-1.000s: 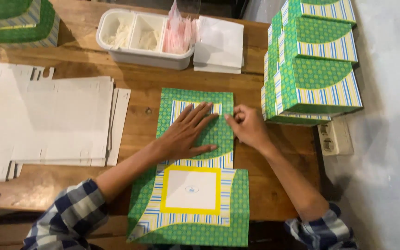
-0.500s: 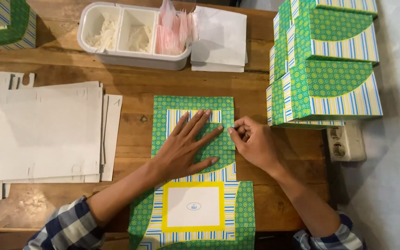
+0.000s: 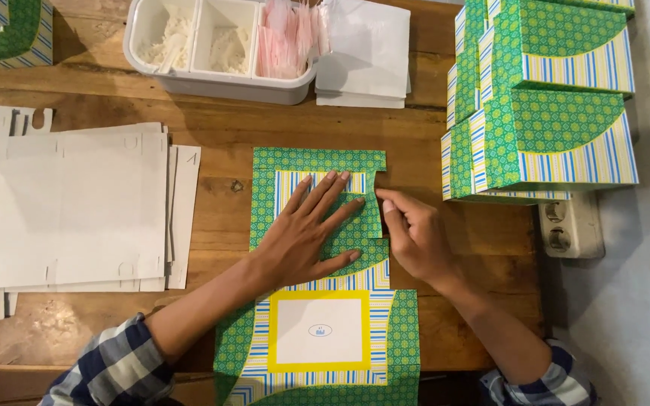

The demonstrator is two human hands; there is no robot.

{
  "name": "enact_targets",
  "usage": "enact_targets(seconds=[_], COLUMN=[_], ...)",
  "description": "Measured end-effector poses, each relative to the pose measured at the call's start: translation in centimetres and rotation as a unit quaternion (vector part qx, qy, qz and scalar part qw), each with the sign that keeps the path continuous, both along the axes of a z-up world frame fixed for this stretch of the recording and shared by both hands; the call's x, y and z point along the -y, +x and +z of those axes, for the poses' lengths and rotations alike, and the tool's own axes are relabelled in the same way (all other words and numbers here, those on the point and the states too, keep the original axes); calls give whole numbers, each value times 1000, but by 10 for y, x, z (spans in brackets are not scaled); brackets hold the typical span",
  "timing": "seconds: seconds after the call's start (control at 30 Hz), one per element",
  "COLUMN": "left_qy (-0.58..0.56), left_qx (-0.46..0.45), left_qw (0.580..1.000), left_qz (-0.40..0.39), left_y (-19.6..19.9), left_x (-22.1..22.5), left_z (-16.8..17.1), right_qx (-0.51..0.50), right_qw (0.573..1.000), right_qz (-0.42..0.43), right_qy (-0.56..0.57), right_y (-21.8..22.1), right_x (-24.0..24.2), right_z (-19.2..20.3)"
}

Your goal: Assembling decorative cardboard boxes by folding templates and applying adhesive patterned strips.

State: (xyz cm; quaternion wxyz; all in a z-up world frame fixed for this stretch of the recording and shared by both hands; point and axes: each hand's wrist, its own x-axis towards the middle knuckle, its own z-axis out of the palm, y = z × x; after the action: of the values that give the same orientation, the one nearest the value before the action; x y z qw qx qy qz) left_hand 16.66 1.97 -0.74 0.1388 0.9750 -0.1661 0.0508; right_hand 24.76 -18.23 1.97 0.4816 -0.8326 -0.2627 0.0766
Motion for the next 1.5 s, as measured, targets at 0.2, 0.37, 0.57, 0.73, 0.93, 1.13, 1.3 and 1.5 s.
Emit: enact_targets(seconds=[0.2, 0.37, 0.57, 0.73, 0.93, 1.13, 1.3, 1.5], left_qy=[-18, -17, -9, -20, -4, -4, -5, -11], left_qx=[-10, -13, -9, -19, 4, -3, 1, 9], left_qw=[1000, 1000, 1000, 1000, 1000, 1000, 1000, 999], left_qz=[-4, -5, -6, -8, -6, -9, -4, -30], left_y=[0, 1, 1, 0, 0, 0, 0, 0], left_x=[-1, -2, -2, -3, -4, -3, -4, -5], left_z=[1, 3, 1, 4, 0, 0, -2, 4], right_qx=[95, 77, 98, 124, 100, 146, 196, 232], right_qw=[993, 991, 981, 976, 982, 977, 966, 954], right_qz=[62, 106, 161, 171, 157, 136, 121, 120], right_qy=[-35, -14, -37, -47, -27, -74, -119, -146], right_y=[10, 13, 24, 30, 30, 25, 18, 18], right_x=[1, 0, 5, 10, 11, 10, 4, 3], right_z=[16, 11, 10, 3, -3, -11, -8, -18])
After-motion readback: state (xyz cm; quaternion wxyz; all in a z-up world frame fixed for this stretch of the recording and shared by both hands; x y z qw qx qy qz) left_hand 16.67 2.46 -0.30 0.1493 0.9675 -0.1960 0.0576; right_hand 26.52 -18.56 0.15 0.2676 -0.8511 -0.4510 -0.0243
